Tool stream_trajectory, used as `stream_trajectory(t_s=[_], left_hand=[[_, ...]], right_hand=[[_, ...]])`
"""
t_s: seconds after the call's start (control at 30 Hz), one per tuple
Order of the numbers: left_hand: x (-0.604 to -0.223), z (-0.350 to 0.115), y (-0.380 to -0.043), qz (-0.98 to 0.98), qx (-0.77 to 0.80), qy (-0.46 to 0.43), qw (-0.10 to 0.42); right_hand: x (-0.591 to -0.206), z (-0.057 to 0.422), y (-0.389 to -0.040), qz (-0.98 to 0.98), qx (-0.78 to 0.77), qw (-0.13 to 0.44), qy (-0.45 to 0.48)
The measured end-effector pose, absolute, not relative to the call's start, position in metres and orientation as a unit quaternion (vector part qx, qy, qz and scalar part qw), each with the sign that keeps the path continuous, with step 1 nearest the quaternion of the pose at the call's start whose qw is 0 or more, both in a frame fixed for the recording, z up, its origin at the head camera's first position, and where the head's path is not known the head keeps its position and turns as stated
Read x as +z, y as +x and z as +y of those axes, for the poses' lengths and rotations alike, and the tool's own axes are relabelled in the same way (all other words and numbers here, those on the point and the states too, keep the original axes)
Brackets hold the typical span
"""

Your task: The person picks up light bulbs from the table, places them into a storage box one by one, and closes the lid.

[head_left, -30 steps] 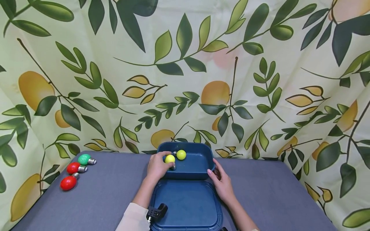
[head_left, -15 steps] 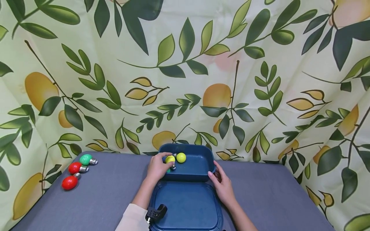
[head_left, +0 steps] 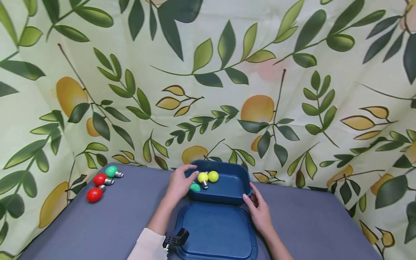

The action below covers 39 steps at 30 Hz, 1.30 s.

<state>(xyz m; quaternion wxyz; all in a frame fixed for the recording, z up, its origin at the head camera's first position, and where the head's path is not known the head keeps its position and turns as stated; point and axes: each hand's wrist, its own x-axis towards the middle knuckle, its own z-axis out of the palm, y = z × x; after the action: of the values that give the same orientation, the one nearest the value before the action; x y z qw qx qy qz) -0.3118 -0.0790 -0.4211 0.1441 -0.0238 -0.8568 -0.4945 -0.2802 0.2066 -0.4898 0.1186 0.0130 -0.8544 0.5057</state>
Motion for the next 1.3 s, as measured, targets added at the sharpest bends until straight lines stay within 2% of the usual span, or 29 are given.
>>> stream_trajectory(t_s=[0.17, 0.53, 0.87, 1.3], left_hand=[[-0.407, -0.086, -0.308, -0.868, -0.468, -0.069, 0.148], [-0.396, -0.172, -0.282, -0.907, -0.364, -0.067, 0.202], [-0.423, -0.247, -0.253, -0.907, -0.292, -0.004, 0.302], [-0.466, -0.298, -0.254, -0.918, -0.249, 0.052, 0.306]], right_hand=[[-0.489, 0.221, -0.276, -0.857, 0.498, 0.128, -0.014], [-0.487, 0.219, -0.284, -0.851, 0.506, 0.138, 0.004], [-0.490, 0.216, -0.284, -0.855, 0.502, 0.133, 0.015], [-0.493, 0.206, -0.282, -0.847, 0.515, 0.129, 0.014]])
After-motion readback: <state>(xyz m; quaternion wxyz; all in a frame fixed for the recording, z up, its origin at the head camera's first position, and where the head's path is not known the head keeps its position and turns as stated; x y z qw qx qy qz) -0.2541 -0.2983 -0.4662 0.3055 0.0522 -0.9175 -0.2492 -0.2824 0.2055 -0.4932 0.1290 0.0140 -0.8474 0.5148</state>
